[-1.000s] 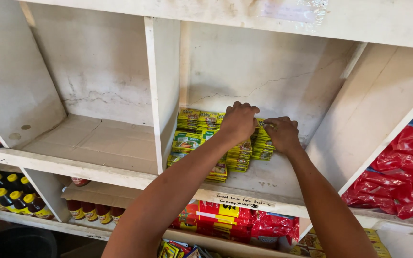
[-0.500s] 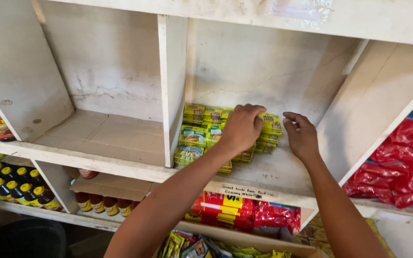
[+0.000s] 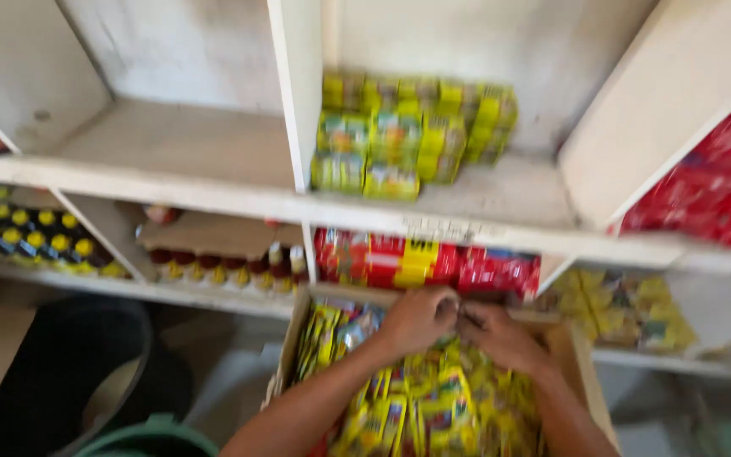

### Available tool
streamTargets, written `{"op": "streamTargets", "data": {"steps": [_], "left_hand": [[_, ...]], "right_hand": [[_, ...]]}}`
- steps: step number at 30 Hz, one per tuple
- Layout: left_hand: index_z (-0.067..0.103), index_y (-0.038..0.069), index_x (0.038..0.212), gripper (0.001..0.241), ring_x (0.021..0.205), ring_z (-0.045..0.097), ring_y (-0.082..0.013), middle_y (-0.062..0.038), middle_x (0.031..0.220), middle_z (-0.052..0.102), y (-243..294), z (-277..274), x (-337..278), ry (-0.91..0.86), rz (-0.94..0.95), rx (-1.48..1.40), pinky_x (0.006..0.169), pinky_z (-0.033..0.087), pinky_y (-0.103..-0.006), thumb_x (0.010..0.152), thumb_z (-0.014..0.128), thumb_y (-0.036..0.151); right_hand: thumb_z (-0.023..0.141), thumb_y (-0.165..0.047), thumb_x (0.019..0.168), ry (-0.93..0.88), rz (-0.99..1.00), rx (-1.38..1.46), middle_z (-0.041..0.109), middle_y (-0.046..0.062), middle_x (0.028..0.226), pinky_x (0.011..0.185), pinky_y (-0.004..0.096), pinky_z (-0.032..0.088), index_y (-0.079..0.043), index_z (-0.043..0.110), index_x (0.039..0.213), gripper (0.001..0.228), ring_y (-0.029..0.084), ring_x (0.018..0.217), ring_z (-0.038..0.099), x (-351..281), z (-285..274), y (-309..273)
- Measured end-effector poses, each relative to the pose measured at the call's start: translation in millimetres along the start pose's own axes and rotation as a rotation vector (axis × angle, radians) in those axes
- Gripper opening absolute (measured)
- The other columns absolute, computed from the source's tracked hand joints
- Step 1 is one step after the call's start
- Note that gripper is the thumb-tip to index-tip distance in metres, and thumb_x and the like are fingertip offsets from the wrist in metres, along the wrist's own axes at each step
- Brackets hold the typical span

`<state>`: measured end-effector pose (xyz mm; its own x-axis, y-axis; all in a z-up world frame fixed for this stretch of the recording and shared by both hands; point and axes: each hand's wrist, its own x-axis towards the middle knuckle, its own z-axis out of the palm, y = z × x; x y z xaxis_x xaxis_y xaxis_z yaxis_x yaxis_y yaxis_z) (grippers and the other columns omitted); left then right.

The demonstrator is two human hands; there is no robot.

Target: Arrange seasoning packets neatly on a grocery store shelf from a bulk box.

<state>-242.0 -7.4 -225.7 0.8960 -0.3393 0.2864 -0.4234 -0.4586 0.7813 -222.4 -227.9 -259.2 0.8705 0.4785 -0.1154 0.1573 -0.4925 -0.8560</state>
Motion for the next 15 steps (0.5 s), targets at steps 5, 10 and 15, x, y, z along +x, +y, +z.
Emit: {"op": "streamTargets", "data": {"steps": [5, 10, 15], "left_hand": [[0.071, 0.007, 0.103, 0.027, 0.086, 0.071, -0.0398, -0.019, 0.092, 0.073, -55, 41, -35, -0.063, -0.076, 0.017, 0.077, 0.055, -0.0495, 0.089, 0.066, 0.029], [0.073, 0.007, 0.102, 0.026, 0.089, 0.073, -0.0383, -0.019, 0.094, 0.075, -86, 68, -64, -0.126, -0.113, -0.033, 0.081, 0.057, -0.0479, 0.092, 0.064, 0.029], [0.073, 0.008, 0.109, 0.026, 0.088, 0.07, -0.0422, -0.022, 0.097, 0.073, -115, 83, -81, -0.151, -0.159, -0.002, 0.08, 0.055, -0.0517, 0.088, 0.062, 0.02]], "right_hand": [[0.062, -0.026, 0.097, -0.07, 0.2, -0.071, 0.076, 0.004, 0.092, 0.076, 0.034, 0.055, -0.008, 0.07, 0.117, 0.028, 0.013, 0.081, 0.065, -16, 49, 38], [0.067, -0.027, 0.092, -0.123, -0.005, -0.12, 0.075, 0.009, 0.083, 0.073, 0.036, 0.055, -0.004, 0.072, 0.108, 0.028, 0.017, 0.076, 0.064, -18, 70, 77], [0.07, -0.024, 0.09, -0.082, 0.138, -0.373, 0.075, 0.018, 0.089, 0.073, 0.042, 0.056, -0.007, 0.074, 0.102, 0.022, 0.03, 0.078, 0.072, -20, 57, 75]]}}
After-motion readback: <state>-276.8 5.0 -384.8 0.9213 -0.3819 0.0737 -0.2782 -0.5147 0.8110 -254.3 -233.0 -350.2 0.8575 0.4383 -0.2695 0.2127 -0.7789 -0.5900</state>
